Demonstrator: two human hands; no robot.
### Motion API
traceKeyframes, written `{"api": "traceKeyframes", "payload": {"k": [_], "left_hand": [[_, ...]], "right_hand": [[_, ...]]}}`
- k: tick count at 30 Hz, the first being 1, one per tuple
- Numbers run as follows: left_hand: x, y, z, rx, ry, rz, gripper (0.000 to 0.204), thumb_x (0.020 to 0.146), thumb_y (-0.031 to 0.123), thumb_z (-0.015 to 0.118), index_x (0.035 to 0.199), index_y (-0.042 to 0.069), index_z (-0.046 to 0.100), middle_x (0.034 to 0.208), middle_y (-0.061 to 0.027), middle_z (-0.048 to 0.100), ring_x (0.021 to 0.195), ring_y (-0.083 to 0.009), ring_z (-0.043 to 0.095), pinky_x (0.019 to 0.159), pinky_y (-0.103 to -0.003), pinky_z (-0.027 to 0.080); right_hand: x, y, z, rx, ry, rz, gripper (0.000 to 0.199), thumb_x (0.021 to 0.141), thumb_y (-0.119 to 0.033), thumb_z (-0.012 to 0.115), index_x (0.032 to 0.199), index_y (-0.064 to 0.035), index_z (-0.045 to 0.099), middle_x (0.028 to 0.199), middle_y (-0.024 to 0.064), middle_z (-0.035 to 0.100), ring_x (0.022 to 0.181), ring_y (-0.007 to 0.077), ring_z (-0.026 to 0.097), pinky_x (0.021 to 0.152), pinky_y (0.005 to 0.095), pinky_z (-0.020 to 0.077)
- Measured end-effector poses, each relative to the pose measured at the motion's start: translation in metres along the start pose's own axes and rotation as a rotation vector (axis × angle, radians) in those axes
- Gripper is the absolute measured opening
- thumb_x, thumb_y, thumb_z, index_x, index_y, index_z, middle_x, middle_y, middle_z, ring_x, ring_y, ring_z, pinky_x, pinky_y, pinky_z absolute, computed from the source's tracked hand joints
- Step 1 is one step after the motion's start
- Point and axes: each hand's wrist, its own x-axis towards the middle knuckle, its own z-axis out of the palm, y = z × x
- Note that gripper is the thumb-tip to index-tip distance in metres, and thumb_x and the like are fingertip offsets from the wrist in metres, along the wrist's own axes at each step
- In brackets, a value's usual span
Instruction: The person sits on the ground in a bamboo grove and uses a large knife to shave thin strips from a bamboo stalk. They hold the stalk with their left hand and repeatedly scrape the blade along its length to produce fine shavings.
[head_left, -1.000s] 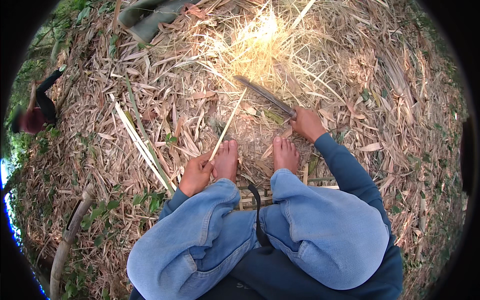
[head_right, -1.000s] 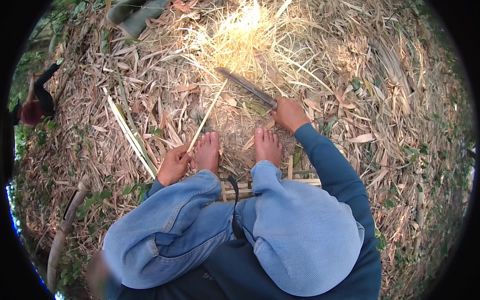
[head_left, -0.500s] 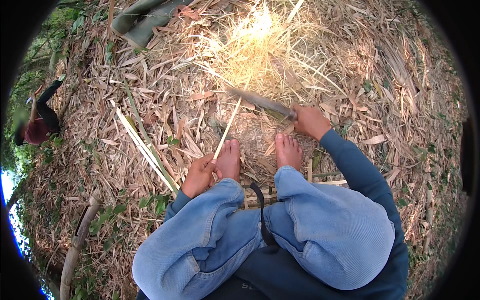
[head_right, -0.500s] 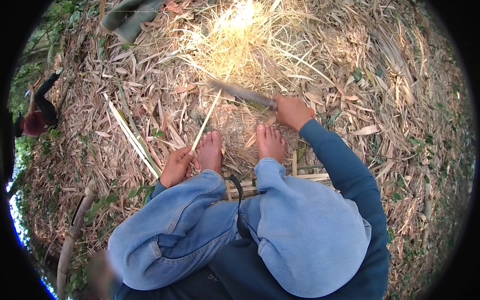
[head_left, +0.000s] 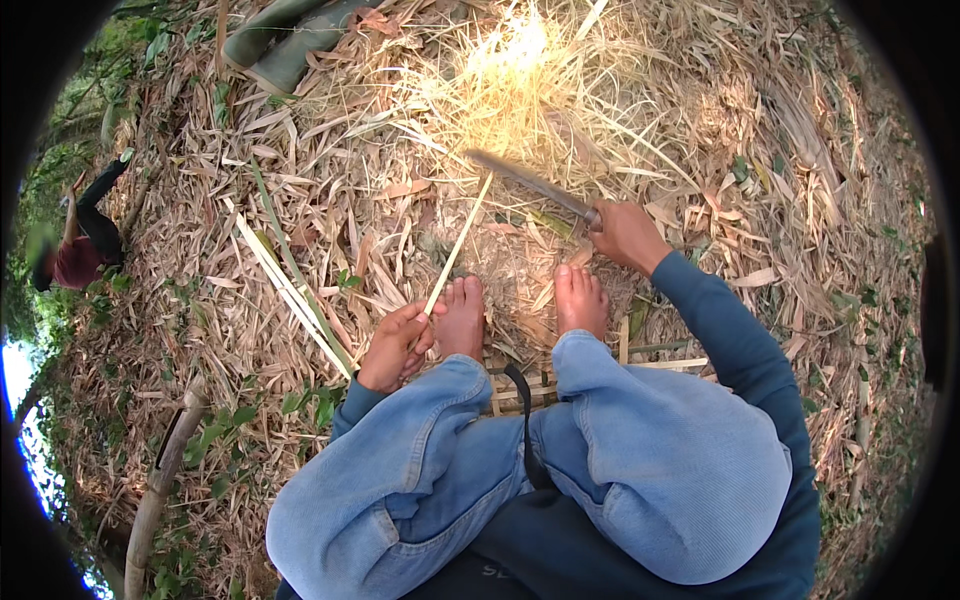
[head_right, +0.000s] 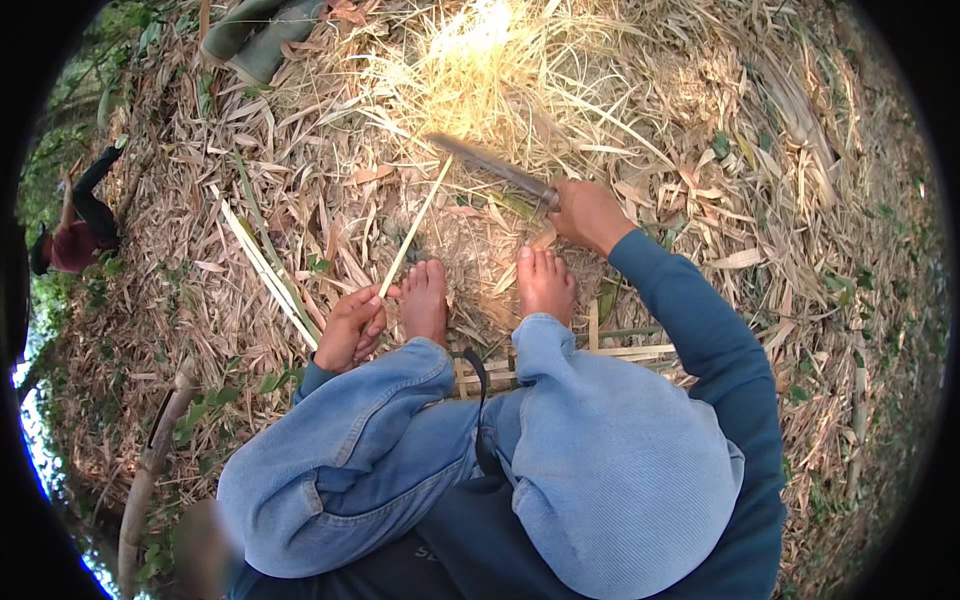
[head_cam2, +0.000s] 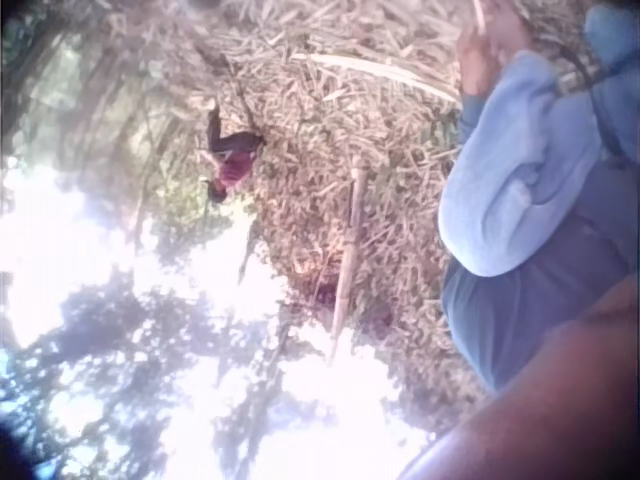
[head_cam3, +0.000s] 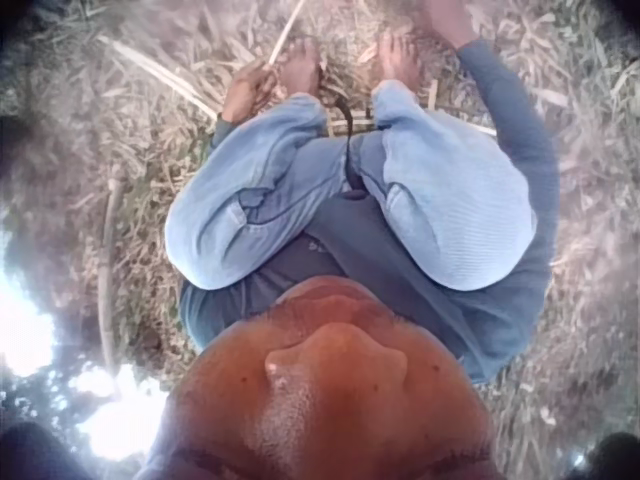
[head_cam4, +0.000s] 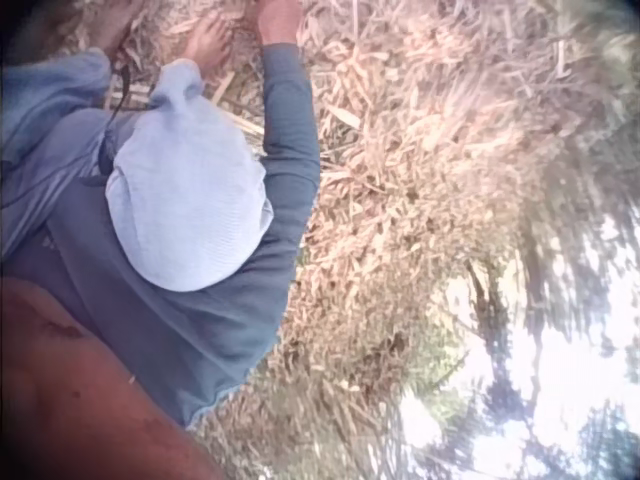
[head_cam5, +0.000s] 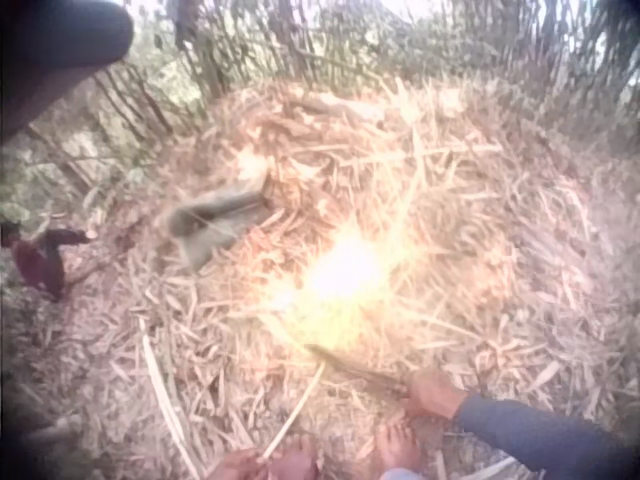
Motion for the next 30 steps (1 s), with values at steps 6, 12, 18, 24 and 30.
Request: {"api": "traceKeyframes", "payload": {"k": [6,12,18,24,30], "left_hand": [[0.005,-0.005,-0.003,-0.211,-0.075,-0.040,0.029,0.103,0.012,0.036,0.124,0.000,0.050,0.061,0.0024,0.039,0.037,-0.0036,0.026,0.032,-0.018,0.023],[0.005,-0.007,-0.007,-0.300,-0.066,-0.073,0.031,0.102,0.012,0.037,0.127,-0.002,0.049,0.063,0.0022,0.041,0.037,-0.0034,0.026,0.032,-0.018,0.024],[0.001,0.001,0.001,-0.055,0.035,0.011,0.035,0.102,0.011,0.040,0.133,0.001,0.050,0.061,0.0020,0.045,0.038,-0.0028,0.028,0.033,-0.018,0.024],[0.006,-0.008,0.004,-0.007,0.035,-0.012,0.039,0.102,0.012,0.043,0.140,0.006,0.048,0.061,0.0024,0.048,0.039,-0.0021,0.030,0.034,-0.018,0.024],[0.003,-0.008,0.002,0.080,0.114,0.015,0.039,0.101,0.014,0.046,0.140,0.008,0.049,0.060,0.0029,0.048,0.039,-0.0025,0.031,0.034,-0.018,0.026]], "right_hand": [[0.005,0.012,0.004,0.102,0.009,0.169,0.025,0.080,-0.022,0.065,0.098,-0.0045,0.062,0.081,0.0232,0.068,0.080,0.0394,0.067,0.074,0.0489,0.0528],[-0.007,-0.012,-0.002,-0.015,-0.133,-0.052,0.026,0.082,-0.023,0.064,0.103,-0.0063,0.063,0.082,0.0212,0.068,0.078,0.0389,0.067,0.074,0.0488,0.0528],[-0.006,-0.014,-0.008,0.016,-0.090,0.110,0.026,0.083,-0.023,0.063,0.104,-0.0083,0.062,0.083,0.0196,0.068,0.081,0.0380,0.067,0.075,0.0492,0.0528],[-0.004,-0.002,0.001,-0.063,-0.100,0.034,0.027,0.081,-0.024,0.067,0.101,-0.0072,0.062,0.083,0.0209,0.068,0.082,0.0387,0.067,0.074,0.0488,0.0530],[-0.016,-0.034,-0.016,-0.088,-0.222,-0.120,0.030,0.080,-0.025,0.067,0.102,-0.0037,0.063,0.084,0.0225,0.068,0.082,0.0390,0.067,0.074,0.0490,0.0528]]}}
